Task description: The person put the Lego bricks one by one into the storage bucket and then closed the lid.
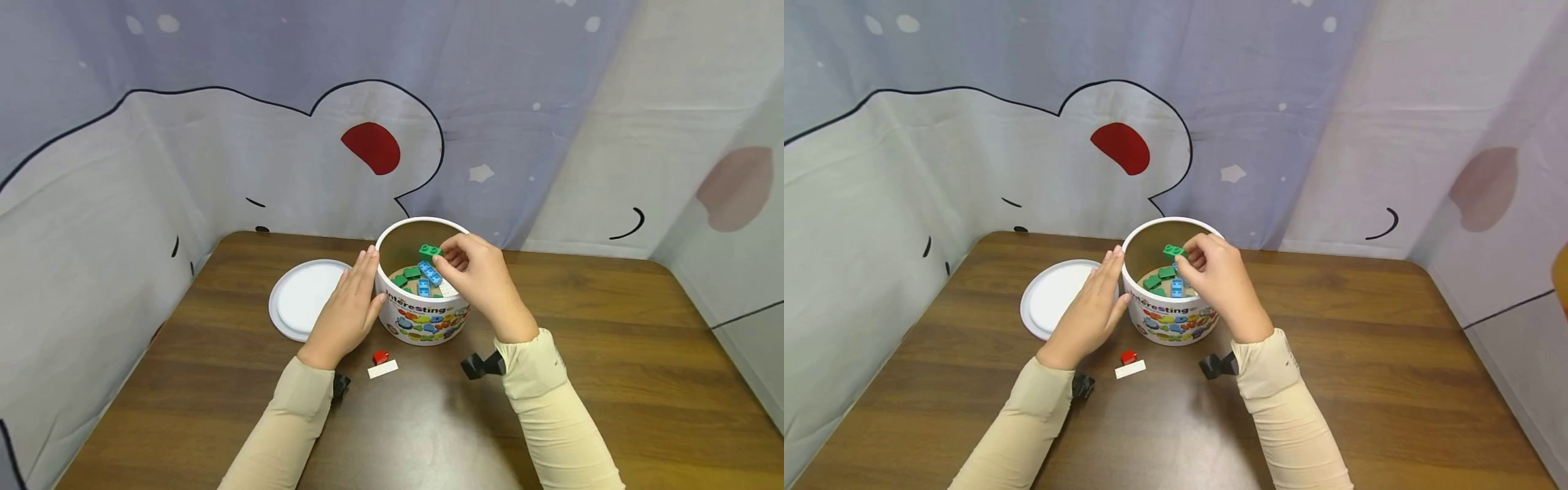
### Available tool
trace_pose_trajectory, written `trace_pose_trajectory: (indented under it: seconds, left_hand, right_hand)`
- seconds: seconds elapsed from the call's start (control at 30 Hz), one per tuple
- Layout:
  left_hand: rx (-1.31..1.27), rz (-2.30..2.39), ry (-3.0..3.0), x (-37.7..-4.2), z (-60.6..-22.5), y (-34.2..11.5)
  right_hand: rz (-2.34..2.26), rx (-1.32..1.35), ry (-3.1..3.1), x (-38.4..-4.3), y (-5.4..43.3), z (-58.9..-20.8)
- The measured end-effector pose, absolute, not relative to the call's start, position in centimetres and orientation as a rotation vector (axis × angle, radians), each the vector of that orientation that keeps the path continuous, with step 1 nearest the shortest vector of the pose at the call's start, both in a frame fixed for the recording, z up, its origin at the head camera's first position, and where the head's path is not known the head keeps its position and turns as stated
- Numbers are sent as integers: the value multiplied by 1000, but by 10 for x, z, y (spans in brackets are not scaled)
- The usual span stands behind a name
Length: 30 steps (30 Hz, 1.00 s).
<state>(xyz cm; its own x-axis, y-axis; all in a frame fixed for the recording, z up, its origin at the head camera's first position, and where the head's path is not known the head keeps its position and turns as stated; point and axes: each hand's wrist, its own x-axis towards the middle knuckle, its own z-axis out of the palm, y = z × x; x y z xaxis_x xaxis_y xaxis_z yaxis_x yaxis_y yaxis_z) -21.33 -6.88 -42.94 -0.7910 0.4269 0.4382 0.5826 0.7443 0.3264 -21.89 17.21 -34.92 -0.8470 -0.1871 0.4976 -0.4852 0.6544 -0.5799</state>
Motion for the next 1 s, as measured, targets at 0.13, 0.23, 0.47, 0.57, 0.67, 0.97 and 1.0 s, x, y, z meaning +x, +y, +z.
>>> trace_pose_trajectory:
  seconds: [0.13, 0.23, 0.47, 0.57, 0.67, 0.97, 1.0]
  left_hand:
    - [-782, -648, -2616, -213, -429, -67]
    - [-786, -643, -2610, -214, -429, -66]
    - [-797, -647, -2593, -214, -429, -62]
    - [-802, -650, -2591, -213, -428, -61]
    - [-802, -647, -2599, -214, -428, -59]
    - [-790, -649, -2602, -213, -426, -62]
    - [-789, -652, -2603, -213, -426, -62]
  right_hand:
    - [913, 465, -2624, -234, 176, -346]
    - [843, 392, -2677, -244, 179, -347]
    - [844, 277, -2606, -245, 185, -349]
    - [894, 289, -2563, -238, 188, -346]
    - [933, 310, -2527, -228, 190, -342]
    - [986, 519, -2465, -192, 182, -335]
    - [986, 557, -2458, -188, 180, -335]
